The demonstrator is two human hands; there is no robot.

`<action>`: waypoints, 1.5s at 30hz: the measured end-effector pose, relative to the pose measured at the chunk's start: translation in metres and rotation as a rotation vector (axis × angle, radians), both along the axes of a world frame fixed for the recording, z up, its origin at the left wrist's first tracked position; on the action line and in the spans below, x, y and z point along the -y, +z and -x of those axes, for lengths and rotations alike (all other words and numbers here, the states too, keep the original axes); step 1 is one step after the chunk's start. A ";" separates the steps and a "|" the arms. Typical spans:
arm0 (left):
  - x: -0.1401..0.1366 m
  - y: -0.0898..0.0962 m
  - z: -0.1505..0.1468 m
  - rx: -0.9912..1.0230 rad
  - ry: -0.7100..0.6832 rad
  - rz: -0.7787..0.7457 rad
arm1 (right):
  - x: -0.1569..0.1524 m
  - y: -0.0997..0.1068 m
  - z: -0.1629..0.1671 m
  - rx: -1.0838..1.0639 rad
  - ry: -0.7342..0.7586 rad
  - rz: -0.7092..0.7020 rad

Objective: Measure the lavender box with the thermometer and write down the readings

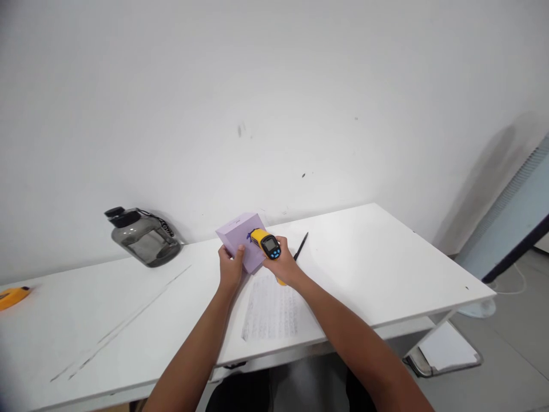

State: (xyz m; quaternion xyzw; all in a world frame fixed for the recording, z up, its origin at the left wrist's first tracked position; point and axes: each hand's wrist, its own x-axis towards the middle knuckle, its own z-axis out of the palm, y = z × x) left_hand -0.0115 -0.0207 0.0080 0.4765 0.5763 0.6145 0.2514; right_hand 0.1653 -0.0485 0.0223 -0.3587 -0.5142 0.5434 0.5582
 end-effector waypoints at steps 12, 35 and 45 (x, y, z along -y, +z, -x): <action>0.001 -0.003 -0.002 -0.023 -0.021 -0.058 | 0.003 0.000 0.002 -0.012 0.054 0.008; 0.001 0.004 -0.001 -0.058 0.166 0.006 | -0.001 -0.005 0.001 0.150 -0.292 -0.166; -0.009 -0.001 0.006 -0.103 0.342 0.066 | 0.000 -0.001 0.001 0.120 -0.411 -0.142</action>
